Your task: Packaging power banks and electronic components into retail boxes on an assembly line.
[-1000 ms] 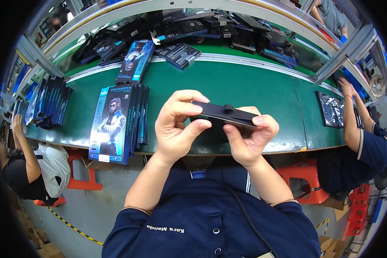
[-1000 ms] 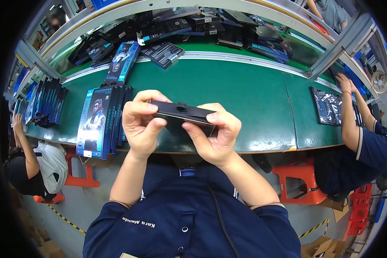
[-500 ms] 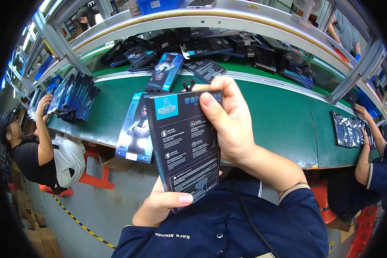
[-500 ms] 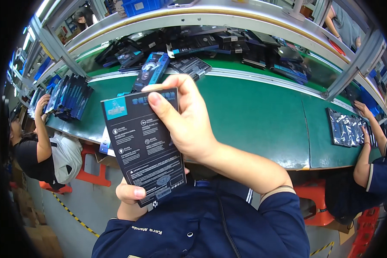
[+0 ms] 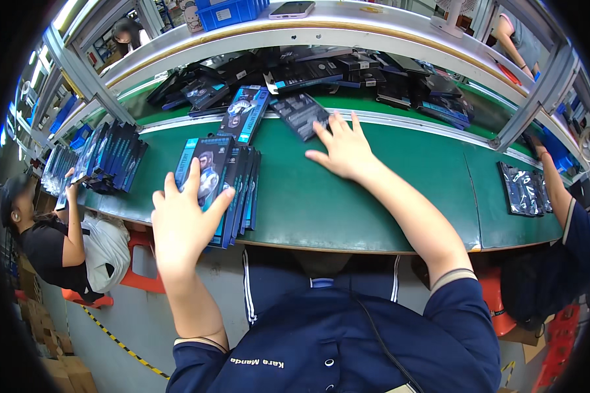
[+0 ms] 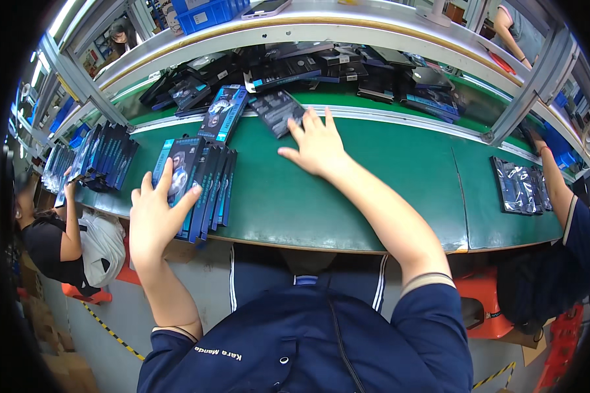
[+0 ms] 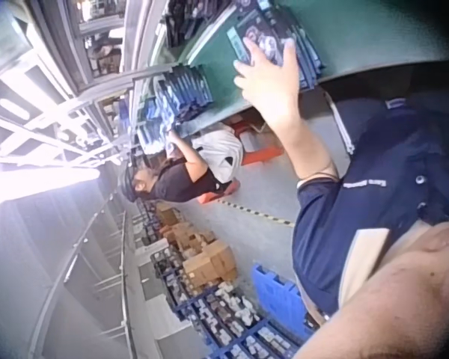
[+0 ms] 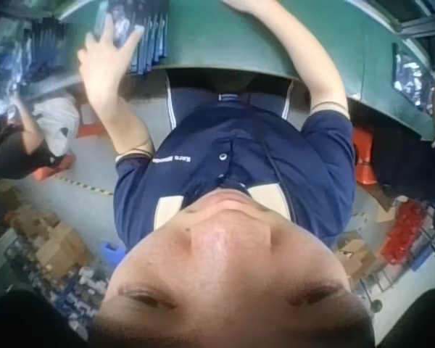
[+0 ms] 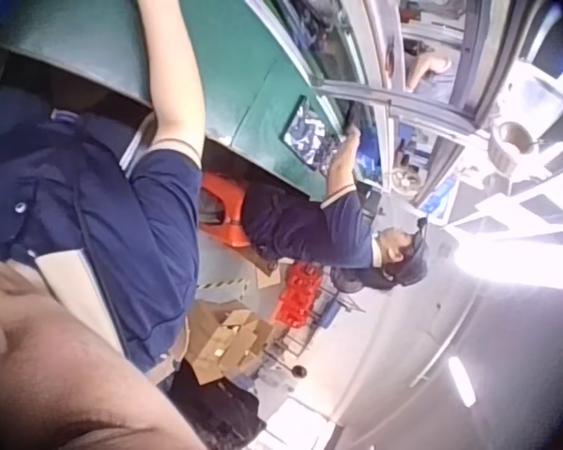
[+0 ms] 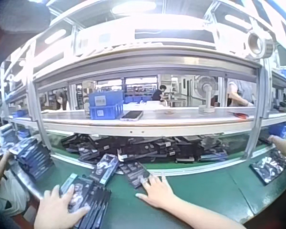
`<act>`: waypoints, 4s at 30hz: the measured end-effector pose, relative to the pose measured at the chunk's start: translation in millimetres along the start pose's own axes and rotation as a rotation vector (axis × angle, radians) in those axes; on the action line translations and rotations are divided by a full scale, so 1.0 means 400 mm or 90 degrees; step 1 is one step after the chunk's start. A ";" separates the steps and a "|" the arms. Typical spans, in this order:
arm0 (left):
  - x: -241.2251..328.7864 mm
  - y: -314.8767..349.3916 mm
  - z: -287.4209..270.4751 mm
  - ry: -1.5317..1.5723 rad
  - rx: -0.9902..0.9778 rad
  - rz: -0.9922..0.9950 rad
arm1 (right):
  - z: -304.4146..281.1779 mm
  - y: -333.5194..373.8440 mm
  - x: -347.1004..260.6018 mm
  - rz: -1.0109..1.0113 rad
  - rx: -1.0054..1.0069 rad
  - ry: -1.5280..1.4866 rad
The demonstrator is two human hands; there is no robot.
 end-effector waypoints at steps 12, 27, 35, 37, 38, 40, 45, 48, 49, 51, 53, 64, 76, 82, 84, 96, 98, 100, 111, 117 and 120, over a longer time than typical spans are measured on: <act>0.346 0.111 0.292 0.126 -0.182 0.475 | -0.270 0.619 0.358 0.279 0.325 0.047; 0.379 0.165 0.212 0.197 -0.238 0.560 | -0.228 1.188 0.298 1.002 0.493 -0.413; 0.421 0.232 0.137 0.384 -0.272 0.621 | -0.342 0.785 0.013 0.570 0.864 -0.795; 0.415 0.242 0.097 0.557 -0.256 0.649 | -0.316 0.701 -0.005 0.538 0.839 -0.907; 0.407 0.241 0.077 0.643 -0.243 0.663 | -0.294 0.676 0.002 0.549 0.835 -0.923; 0.373 0.231 0.055 0.742 -0.055 0.715 | -0.227 0.648 0.004 0.570 0.705 -1.145; 0.336 0.194 0.062 0.744 -0.094 0.755 | -0.263 0.592 -0.054 0.562 0.779 -1.099; 0.331 0.192 0.066 0.694 -0.108 0.735 | -0.360 0.569 -0.046 0.371 0.994 -0.869; 0.329 0.192 0.063 0.697 -0.096 0.736 | -0.389 0.550 -0.056 0.360 0.985 -0.777; 0.323 0.186 0.062 0.688 -0.074 0.734 | -0.431 0.534 -0.069 0.273 0.908 -0.694; 0.315 0.174 0.064 0.650 -0.053 0.727 | -0.480 0.542 -0.055 0.242 0.795 -0.667; 0.388 0.213 0.127 0.864 0.002 0.567 | -0.520 0.373 -0.188 -0.050 0.441 -0.210; 0.346 0.169 0.175 1.191 -0.228 0.522 | -0.311 0.365 -0.182 0.167 0.748 -0.740; 0.352 0.130 0.158 1.258 -0.325 0.428 | -0.274 0.322 -0.175 0.014 0.811 -0.640; 0.358 0.124 0.159 1.230 -0.285 0.411 | -0.279 0.319 -0.174 0.022 0.825 -0.775; 0.317 0.108 0.236 0.844 -0.549 0.538 | -0.225 0.308 -0.144 0.182 0.832 -1.020; 0.283 0.174 0.254 0.855 -0.573 0.596 | -0.201 0.279 -0.152 0.217 0.726 -1.085; 0.257 0.222 0.146 0.784 -0.335 0.626 | -0.194 0.231 -0.180 0.171 0.775 -1.004; -0.031 -0.010 -0.029 0.093 0.024 0.053 | -0.064 0.041 -0.445 -0.221 0.128 -0.336; -0.135 -0.167 -0.012 0.048 0.004 0.068 | 0.003 -0.156 -0.582 -0.116 0.141 -0.223; -0.228 -0.325 0.011 0.074 -0.042 0.067 | 0.044 -0.292 -0.651 -0.072 0.158 -0.266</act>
Point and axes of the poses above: each hand's wrist, its own y-axis away from the middle knuckle, its own z-axis out of the palm, x = y × z, the point moved 4 cm from there along -y, towards the middle knuckle, and after that the axes turned 11 degrees about -z, right-handed, at the moved point
